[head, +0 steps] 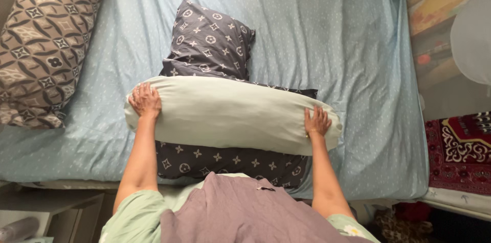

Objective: The person arranges several pillows on a bed. They handle a long cylindrical pillow, a patterned cylindrical pillow, and two square pillows, placing them in different positions on the bed surface.

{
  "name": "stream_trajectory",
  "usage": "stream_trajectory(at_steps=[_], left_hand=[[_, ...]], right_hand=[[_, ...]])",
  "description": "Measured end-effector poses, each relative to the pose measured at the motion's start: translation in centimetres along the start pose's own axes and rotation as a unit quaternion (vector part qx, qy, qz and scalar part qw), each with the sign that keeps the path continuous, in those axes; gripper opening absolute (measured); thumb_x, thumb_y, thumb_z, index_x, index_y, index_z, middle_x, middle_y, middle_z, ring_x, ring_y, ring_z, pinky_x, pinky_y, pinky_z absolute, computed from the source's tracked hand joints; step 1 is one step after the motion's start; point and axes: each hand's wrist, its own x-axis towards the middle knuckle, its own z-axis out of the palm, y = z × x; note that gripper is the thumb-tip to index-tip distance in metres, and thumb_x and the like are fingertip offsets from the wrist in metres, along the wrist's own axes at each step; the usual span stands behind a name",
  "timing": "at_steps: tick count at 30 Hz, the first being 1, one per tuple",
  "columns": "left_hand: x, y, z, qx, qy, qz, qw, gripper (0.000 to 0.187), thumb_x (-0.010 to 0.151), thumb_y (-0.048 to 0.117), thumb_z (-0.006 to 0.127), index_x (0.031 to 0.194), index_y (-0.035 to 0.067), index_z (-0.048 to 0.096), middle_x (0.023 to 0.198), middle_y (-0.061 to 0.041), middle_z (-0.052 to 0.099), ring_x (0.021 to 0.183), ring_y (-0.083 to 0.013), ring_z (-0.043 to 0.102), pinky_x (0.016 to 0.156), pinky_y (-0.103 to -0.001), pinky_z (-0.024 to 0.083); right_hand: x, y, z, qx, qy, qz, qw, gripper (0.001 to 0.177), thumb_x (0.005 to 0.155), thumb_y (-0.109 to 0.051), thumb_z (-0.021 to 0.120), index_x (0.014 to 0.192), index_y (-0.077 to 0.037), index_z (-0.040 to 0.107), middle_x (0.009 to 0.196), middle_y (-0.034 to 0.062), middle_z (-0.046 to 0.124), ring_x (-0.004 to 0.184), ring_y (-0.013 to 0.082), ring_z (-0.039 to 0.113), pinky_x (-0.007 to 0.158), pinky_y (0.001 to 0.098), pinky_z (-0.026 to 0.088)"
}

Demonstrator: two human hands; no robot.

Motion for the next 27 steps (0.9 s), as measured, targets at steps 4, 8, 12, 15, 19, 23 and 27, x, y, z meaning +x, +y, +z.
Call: stream_trajectory(at_steps=[4,8,12,15,19,23,27], left_hand=[[-0.4,4.9,0.0,-0.070,0.088,0.187,0.976,0.061,0.102,0.042,0.055,0.153,0.008,0.049,0.159,-0.019,0.045,0.150,-0.0356,0.035,0.122,-0.057,0.024],[-2.7,10.7,2.9,0.001,0.017,0.275,0.961,0.053,0.100,0.040,0.058,0.145,0.012,0.053,0.149,-0.013,0.055,0.141,-0.0320,0.045,0.117,-0.059,0.023],[-3.0,10.9,2.6,0.033,-0.095,0.233,0.967,0.063,0.099,0.037,0.063,0.154,0.012,0.049,0.136,-0.014,0.063,0.130,-0.0336,0.052,0.120,-0.052,0.031],[-4.1,8.9,2.1,0.054,-0.099,0.275,0.955,0.076,0.087,0.034,0.074,0.154,0.008,0.046,0.130,-0.015,0.063,0.128,-0.0375,0.050,0.118,-0.054,0.029],[-7.4,7.5,3.0,0.078,-0.084,0.253,0.961,0.079,0.077,0.026,0.082,0.148,0.013,0.049,0.135,-0.014,0.057,0.131,-0.0354,0.049,0.120,-0.054,0.027],[-7.8,7.5,4.0,0.105,-0.002,0.288,0.952,0.080,0.064,0.023,0.086,0.136,0.014,0.053,0.147,-0.014,0.051,0.139,-0.0338,0.045,0.115,-0.055,0.027],[-6.8,6.4,4.7,0.068,-0.008,0.334,0.940,0.085,0.066,0.022,0.086,0.144,0.004,0.056,0.133,-0.012,0.058,0.126,-0.0315,0.052,0.115,-0.058,0.030]], right_hand=[[3.1,-3.2,0.2,0.092,0.059,-0.084,0.990,0.067,0.099,-0.066,0.053,0.143,-0.016,0.059,0.151,0.0115,0.056,0.146,0.0336,0.043,0.124,0.0490,0.031],[3.9,-9.3,3.8,0.108,0.002,-0.259,0.960,0.071,0.097,-0.064,0.056,0.148,-0.015,0.054,0.151,0.0155,0.054,0.144,0.0371,0.044,0.120,0.0480,0.034],[2.4,-11.7,5.0,0.053,-0.128,-0.221,0.965,0.094,0.084,-0.074,0.061,0.158,-0.020,0.039,0.154,0.0133,0.049,0.145,0.0337,0.041,0.118,0.0501,0.029],[2.1,-11.0,4.0,0.016,-0.235,-0.178,0.955,0.120,0.058,-0.079,0.073,0.158,-0.026,0.035,0.158,0.0047,0.046,0.145,0.0310,0.040,0.119,0.0453,0.029],[1.3,-9.0,2.4,0.037,-0.267,-0.208,0.940,0.126,0.049,-0.076,0.085,0.155,-0.022,0.043,0.157,0.0097,0.047,0.146,0.0307,0.040,0.121,0.0422,0.029],[2.3,-8.0,0.2,0.054,-0.354,-0.138,0.924,0.135,0.035,-0.067,0.087,0.156,-0.026,0.044,0.152,0.0103,0.059,0.142,0.0288,0.053,0.120,0.0400,0.038],[1.5,-7.0,0.4,-0.051,-0.260,-0.163,0.950,0.143,0.037,-0.070,0.090,0.162,-0.027,0.035,0.164,0.0131,0.036,0.151,0.0354,0.032,0.123,0.0471,0.030]])
